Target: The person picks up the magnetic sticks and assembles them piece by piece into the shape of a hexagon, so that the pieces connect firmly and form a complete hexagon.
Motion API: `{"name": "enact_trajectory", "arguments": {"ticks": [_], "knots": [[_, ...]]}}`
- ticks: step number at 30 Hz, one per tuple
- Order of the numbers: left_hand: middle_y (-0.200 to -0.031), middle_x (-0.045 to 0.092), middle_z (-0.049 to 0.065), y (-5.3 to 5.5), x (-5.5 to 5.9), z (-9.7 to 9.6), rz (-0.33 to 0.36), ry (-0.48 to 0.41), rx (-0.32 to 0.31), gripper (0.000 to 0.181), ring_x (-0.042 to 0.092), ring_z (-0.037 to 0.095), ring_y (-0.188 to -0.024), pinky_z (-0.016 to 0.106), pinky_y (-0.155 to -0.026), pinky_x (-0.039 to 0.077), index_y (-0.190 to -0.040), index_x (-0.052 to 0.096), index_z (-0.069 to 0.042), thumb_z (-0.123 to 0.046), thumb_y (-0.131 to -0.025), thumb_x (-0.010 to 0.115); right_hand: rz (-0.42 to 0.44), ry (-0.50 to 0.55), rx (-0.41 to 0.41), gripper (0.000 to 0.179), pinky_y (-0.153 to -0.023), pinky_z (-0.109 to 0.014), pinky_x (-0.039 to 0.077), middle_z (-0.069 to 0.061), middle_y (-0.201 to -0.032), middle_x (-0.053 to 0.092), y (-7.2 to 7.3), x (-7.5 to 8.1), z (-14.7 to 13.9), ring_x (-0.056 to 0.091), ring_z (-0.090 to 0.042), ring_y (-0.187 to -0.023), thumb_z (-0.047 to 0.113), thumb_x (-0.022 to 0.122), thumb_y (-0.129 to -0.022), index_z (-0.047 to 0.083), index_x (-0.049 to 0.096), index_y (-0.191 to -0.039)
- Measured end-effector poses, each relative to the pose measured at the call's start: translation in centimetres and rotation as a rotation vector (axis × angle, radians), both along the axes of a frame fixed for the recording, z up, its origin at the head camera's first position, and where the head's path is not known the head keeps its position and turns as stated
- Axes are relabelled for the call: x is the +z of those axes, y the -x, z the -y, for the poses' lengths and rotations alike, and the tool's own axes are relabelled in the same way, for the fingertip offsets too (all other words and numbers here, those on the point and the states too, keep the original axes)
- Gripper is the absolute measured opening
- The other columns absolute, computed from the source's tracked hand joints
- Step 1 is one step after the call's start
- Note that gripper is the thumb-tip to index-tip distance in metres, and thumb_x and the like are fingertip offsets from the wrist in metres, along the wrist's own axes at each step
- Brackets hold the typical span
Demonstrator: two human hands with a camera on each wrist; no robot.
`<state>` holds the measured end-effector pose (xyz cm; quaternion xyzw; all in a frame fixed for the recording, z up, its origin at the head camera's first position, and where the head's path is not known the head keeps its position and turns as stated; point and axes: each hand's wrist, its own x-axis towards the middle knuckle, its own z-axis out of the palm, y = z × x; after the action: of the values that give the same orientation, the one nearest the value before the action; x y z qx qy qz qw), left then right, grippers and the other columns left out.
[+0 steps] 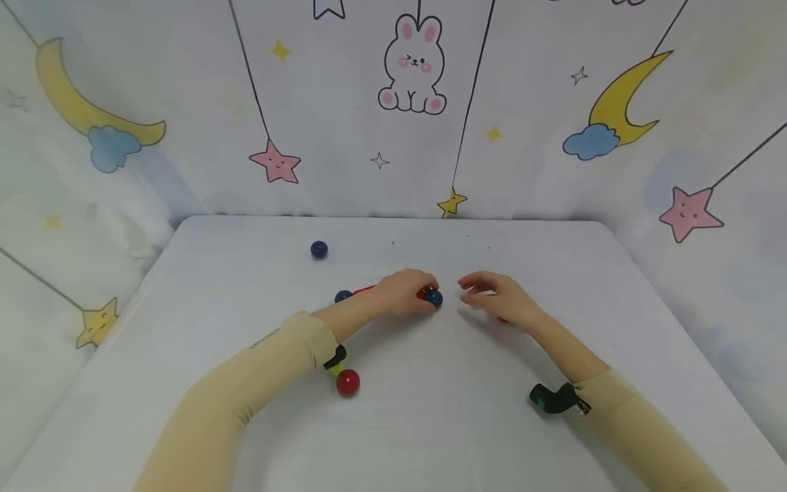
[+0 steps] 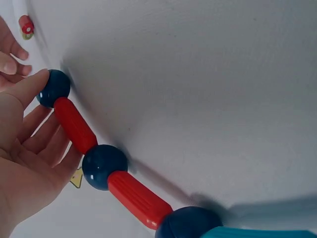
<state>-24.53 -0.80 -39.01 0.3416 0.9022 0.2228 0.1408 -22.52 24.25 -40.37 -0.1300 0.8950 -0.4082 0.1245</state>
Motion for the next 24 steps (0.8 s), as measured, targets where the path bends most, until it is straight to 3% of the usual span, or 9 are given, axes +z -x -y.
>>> {"name": "enact_trajectory", "arguments": {"ticks": [6,12,18,24], "knots": [[-0.124,0.062,0.005,0.1,-0.2,0.1,0.017,-0.032,0.010,0.039,0.053,0.018,-0.111,0.034,-0.095,0.045,-0.129,0.060,-0.011,-0.024,-0.093,0.068,-0.072,-0.151,-0.008,0.036,-0.088,-0.045,0.049,-0.011,-0.119,0.062,-0.7,1.2,-5.4,0.058,-0.031,-0.108,0.033,0.065,-0.095,0.010,0.065,-0.123],[-0.124,0.062,0.005,0.0,-0.2,0.1,0.028,-0.037,0.013,0.039,0.053,0.018,-0.109,0.034,-0.093,0.045,-0.128,0.060,-0.011,-0.024,-0.093,0.068,-0.051,-0.231,0.022,0.029,-0.079,-0.037,0.050,-0.014,-0.116,0.063,-1.6,1.7,-8.5,0.058,-0.031,-0.104,0.024,0.066,-0.093,0.007,0.068,-0.117],[-0.122,0.062,0.005,-0.1,-0.2,0.3,0.031,-0.036,0.020,0.039,0.053,0.018,-0.108,0.034,-0.092,0.045,-0.128,0.060,-0.011,-0.024,-0.093,0.068,-0.064,-0.257,0.024,0.026,-0.072,-0.033,0.048,-0.009,-0.104,0.066,-0.9,0.8,-8.3,0.057,-0.027,-0.095,0.018,0.069,-0.091,0.005,0.069,-0.113],[-0.123,0.062,0.004,0.1,-0.2,0.3,0.032,-0.036,0.010,0.039,0.052,0.018,-0.107,0.033,-0.091,0.045,-0.128,0.061,-0.012,-0.025,-0.093,0.068,-0.131,-0.249,0.051,0.022,-0.076,-0.037,0.049,-0.004,-0.097,0.066,-0.1,0.4,-4.8,0.059,-0.024,-0.092,0.017,0.070,-0.089,0.008,0.070,-0.110]]}}
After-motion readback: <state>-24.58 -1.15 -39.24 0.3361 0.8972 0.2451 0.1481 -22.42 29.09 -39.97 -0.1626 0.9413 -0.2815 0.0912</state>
